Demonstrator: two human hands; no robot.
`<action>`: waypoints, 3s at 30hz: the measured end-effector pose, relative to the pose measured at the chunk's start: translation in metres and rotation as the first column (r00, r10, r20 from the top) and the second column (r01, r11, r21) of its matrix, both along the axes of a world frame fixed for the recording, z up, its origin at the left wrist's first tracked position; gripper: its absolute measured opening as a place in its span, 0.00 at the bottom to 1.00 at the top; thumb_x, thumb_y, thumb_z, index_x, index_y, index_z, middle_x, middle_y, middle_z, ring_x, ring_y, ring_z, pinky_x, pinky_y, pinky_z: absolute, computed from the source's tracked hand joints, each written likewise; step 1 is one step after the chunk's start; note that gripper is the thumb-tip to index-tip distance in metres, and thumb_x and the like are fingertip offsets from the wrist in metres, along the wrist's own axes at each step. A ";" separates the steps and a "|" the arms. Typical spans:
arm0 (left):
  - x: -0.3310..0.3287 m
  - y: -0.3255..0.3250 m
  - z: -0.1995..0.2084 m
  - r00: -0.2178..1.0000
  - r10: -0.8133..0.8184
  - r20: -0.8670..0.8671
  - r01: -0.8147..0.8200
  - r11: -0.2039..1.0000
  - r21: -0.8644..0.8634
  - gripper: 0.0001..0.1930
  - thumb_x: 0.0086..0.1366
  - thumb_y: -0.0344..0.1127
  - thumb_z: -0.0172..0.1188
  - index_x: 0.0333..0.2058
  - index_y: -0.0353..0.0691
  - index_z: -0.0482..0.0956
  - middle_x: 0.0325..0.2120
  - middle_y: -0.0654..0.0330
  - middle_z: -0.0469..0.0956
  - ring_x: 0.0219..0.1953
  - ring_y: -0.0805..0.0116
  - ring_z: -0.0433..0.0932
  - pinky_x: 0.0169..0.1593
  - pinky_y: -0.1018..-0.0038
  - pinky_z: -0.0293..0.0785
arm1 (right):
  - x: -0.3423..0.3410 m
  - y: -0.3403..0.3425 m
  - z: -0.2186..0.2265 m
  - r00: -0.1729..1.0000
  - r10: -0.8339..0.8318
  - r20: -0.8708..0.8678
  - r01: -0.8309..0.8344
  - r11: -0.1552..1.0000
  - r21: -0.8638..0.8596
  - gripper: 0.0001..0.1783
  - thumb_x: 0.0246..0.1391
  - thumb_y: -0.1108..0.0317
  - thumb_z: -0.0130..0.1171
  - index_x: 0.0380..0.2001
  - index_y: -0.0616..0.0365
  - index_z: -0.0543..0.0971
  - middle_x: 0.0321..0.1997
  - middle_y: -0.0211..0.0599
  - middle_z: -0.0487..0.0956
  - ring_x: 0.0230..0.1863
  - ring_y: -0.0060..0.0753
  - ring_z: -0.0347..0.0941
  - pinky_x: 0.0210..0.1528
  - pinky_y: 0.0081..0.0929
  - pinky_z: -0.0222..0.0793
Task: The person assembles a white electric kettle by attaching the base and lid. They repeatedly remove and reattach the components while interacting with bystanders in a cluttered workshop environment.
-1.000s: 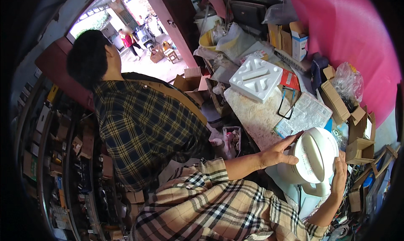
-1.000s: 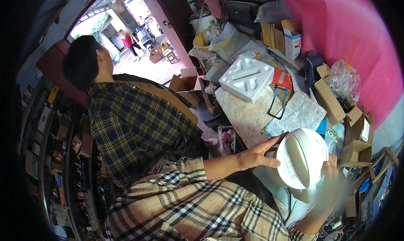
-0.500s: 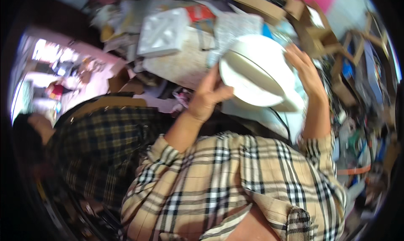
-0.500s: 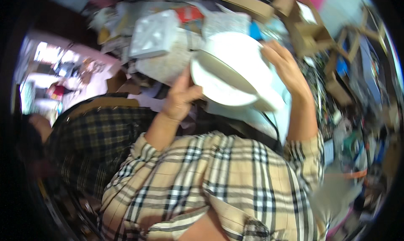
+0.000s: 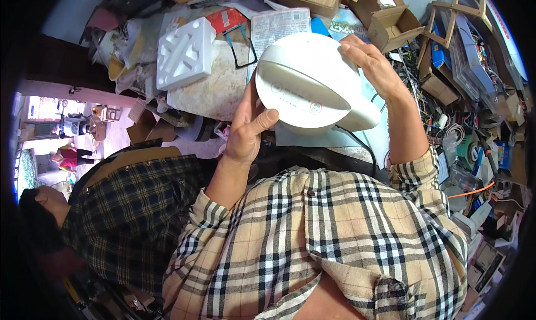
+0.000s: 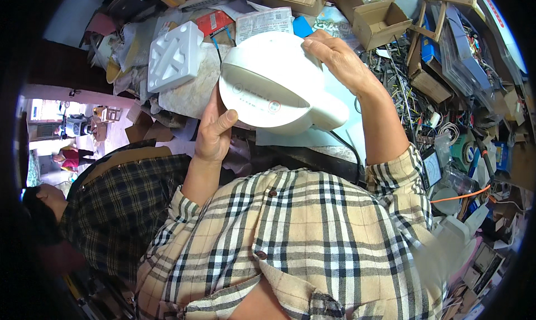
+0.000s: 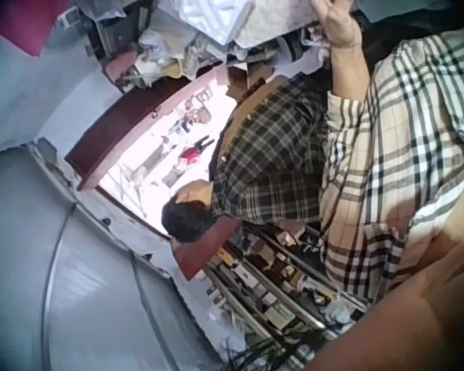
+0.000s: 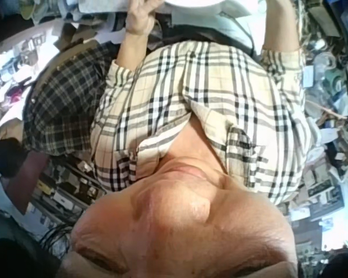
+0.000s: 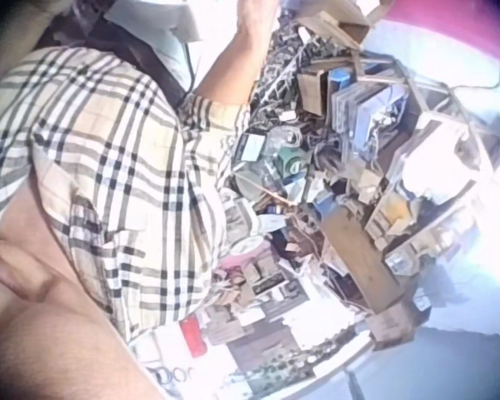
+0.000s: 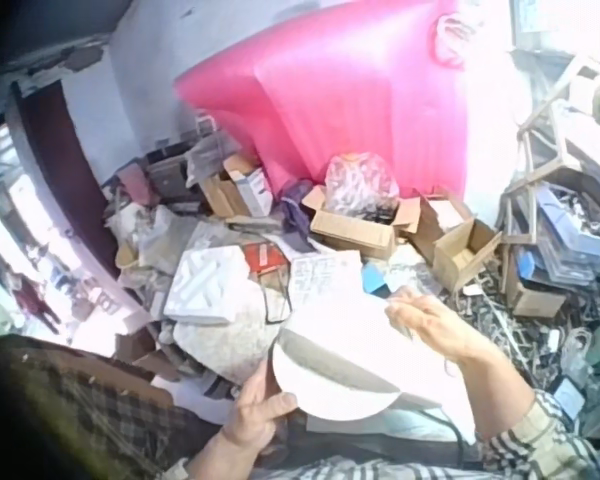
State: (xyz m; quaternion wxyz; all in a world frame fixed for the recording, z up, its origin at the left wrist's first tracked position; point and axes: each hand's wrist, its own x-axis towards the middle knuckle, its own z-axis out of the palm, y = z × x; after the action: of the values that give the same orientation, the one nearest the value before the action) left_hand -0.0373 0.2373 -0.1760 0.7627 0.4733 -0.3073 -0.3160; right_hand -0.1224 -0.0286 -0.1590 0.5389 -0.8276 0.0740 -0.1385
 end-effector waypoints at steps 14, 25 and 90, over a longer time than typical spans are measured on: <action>0.004 -0.005 -0.013 0.997 0.051 0.054 -0.048 0.997 -0.052 0.39 0.59 0.37 0.62 0.65 0.32 0.54 0.60 0.56 0.63 0.62 0.64 0.60 0.66 0.70 0.49 | -0.007 0.013 0.022 0.982 -0.146 -0.121 0.137 0.988 -0.073 0.35 0.61 0.44 0.46 0.59 0.64 0.69 0.67 0.49 0.64 0.67 0.43 0.59 0.67 0.30 0.52; 0.045 -0.025 -0.028 0.991 0.070 0.111 -0.065 0.997 -0.050 0.45 0.58 0.48 0.67 0.66 0.36 0.53 0.63 0.56 0.60 0.65 0.64 0.57 0.67 0.69 0.47 | 0.031 0.002 0.022 0.962 -0.266 -0.061 0.252 0.951 -0.179 0.29 0.62 0.47 0.47 0.52 0.62 0.76 0.46 0.42 0.78 0.44 0.35 0.74 0.51 0.31 0.68; 0.032 -0.057 -0.087 0.799 0.324 0.506 -0.417 0.906 0.078 0.47 0.50 0.46 0.74 0.62 0.28 0.59 0.55 0.41 0.69 0.53 0.51 0.73 0.56 0.64 0.70 | -0.068 0.007 -0.061 0.889 -0.404 0.215 0.418 0.908 -0.023 0.26 0.60 0.55 0.58 0.52 0.65 0.69 0.47 0.44 0.76 0.50 0.33 0.73 0.54 0.29 0.68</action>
State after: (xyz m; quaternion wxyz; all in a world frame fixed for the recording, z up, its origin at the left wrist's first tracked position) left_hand -0.0051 0.1802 -0.2626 0.6615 0.6567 -0.3573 -0.0595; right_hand -0.1901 -0.0214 -0.2197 0.4734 -0.7924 0.1867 -0.3363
